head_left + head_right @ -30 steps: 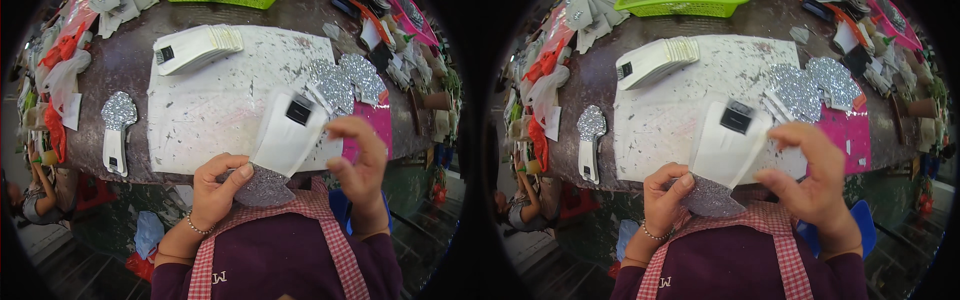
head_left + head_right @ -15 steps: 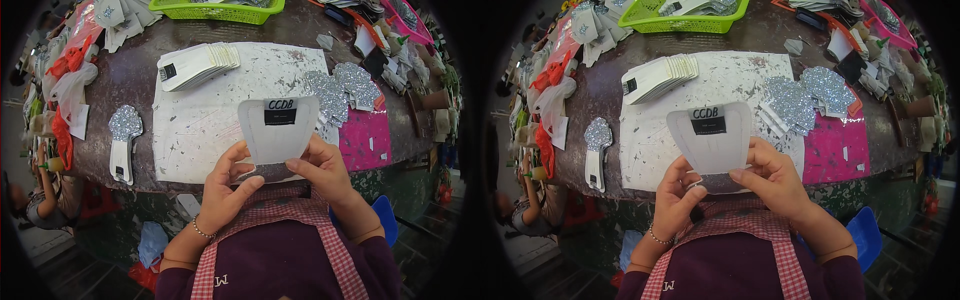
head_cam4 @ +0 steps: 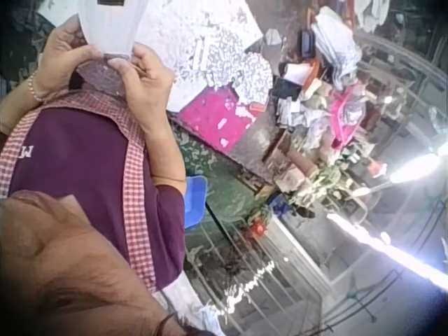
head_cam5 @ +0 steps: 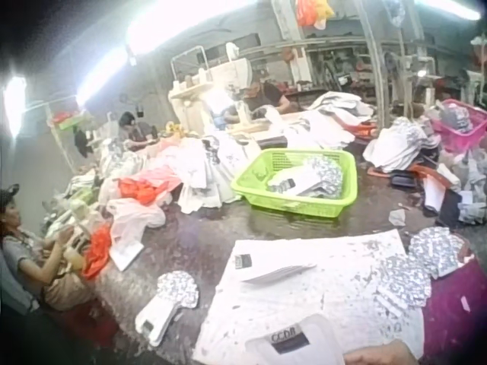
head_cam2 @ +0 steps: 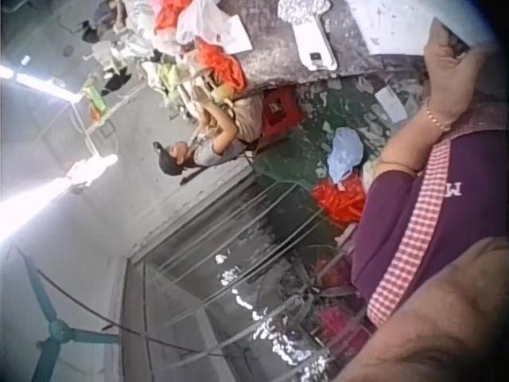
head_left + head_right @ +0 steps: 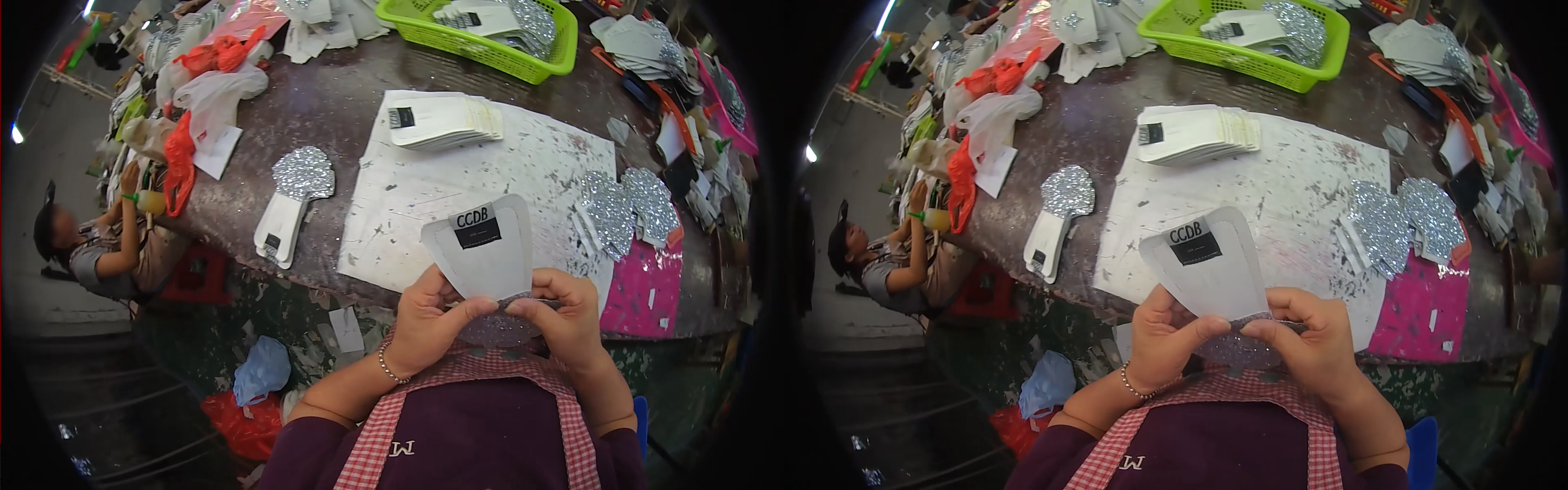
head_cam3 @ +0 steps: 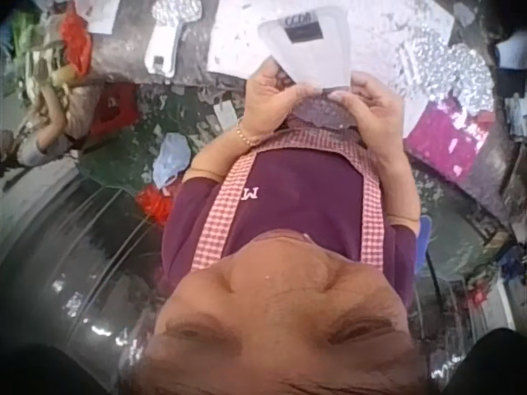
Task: The person repeatedly picks up white card-like bases and silver glittery cutouts, aligns them, and presses them together by hand. The person stacks the assembled items on the table and occasionally moves loose glitter pieces aside. The task continues with the same repetitive assembly steps throughout the clip.
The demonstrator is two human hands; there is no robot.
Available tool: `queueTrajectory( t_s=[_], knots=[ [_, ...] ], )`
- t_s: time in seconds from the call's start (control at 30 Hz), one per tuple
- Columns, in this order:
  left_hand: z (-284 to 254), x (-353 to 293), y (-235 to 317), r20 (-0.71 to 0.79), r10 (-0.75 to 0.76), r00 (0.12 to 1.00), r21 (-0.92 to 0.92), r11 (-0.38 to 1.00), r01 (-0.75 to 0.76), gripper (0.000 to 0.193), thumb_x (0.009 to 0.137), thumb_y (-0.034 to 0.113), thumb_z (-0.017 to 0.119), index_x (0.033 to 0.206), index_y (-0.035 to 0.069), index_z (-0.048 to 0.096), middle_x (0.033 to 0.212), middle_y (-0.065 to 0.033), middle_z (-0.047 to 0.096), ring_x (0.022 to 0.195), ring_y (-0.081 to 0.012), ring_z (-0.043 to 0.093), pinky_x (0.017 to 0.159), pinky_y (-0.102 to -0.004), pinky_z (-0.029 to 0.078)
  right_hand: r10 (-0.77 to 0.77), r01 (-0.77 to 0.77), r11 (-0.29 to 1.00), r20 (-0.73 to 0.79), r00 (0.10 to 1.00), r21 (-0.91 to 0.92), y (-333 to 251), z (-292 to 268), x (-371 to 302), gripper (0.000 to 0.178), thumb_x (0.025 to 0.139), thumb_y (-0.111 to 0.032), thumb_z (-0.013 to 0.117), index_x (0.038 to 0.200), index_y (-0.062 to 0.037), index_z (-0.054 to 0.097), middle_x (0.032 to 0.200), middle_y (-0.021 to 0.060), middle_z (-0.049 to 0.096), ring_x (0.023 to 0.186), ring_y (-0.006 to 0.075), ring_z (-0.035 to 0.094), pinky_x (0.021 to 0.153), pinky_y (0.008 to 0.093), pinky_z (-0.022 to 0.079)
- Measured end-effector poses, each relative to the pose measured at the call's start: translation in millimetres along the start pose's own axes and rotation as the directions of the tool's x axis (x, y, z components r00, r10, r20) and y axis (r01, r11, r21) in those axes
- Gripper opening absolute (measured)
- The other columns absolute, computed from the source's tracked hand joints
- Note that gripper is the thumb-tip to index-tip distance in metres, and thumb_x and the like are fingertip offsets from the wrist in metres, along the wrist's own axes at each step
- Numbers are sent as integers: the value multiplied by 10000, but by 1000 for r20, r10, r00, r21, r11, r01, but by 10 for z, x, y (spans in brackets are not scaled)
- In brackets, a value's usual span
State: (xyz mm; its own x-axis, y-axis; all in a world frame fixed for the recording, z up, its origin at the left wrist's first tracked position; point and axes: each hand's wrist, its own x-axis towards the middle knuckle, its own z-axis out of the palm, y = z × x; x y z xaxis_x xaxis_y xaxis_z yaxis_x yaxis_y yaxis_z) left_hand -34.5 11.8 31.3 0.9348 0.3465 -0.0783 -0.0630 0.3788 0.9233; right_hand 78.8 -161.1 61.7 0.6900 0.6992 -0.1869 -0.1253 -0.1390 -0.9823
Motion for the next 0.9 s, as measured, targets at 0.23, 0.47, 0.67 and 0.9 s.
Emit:
queueTrajectory(
  t_s=[0.23, 0.47, 0.67, 0.9],
  knots=[
    [-257, 68, 616, 409, 423, 808, 722, 392, -570, 641, 852, 167, 811, 1410, 51, 516, 1330, -174, 594, 1213, -287, 620, 1047, -448, 496, -55, 403, 661, 494, 868, -633, -174, 24, 151, 398, 840, -102, 778, 1208, -26, 647, 790, 160, 719, 740, 322, 732, 633, 390, 550],
    [-593, 42, 706, 384, 151, 911, 874, 260, -411, 288, 856, 201, 792, 1123, 101, 749, 897, -88, 757, 813, -246, 711, 788, -363, 539, -397, 450, 668, 227, 889, -593, -261, 190, 140, 554, 816, -123, 817, 1306, -19, 581, 1131, 183, 697, 976, 338, 703, 813, 424, 554],
    [-2032, 456, 921, -416, 417, 808, 840, 518, 164, 231, 952, 211, 727, 1070, 13, 722, 859, -54, 707, 755, -157, 651, 703, -309, 511, -187, 150, 922, -74, 979, -357, 85, -173, -79, 661, 789, -76, 838, 1385, 4, 562, 1268, 169, 670, 1123, 296, 659, 963, 399, 513],
    [-2650, 480, 697, -185, 586, 789, 949, -103, 299, 369, 924, 194, 718, 1245, 18, 672, 1270, -194, 642, 1178, -368, 610, 1012, -446, 475, -388, 150, 736, -229, 893, -660, 151, -609, -172, 421, 850, -114, 780, 1225, 36, 661, 1220, 206, 683, 1108, 351, 667, 954, 391, 520]
  ],
)
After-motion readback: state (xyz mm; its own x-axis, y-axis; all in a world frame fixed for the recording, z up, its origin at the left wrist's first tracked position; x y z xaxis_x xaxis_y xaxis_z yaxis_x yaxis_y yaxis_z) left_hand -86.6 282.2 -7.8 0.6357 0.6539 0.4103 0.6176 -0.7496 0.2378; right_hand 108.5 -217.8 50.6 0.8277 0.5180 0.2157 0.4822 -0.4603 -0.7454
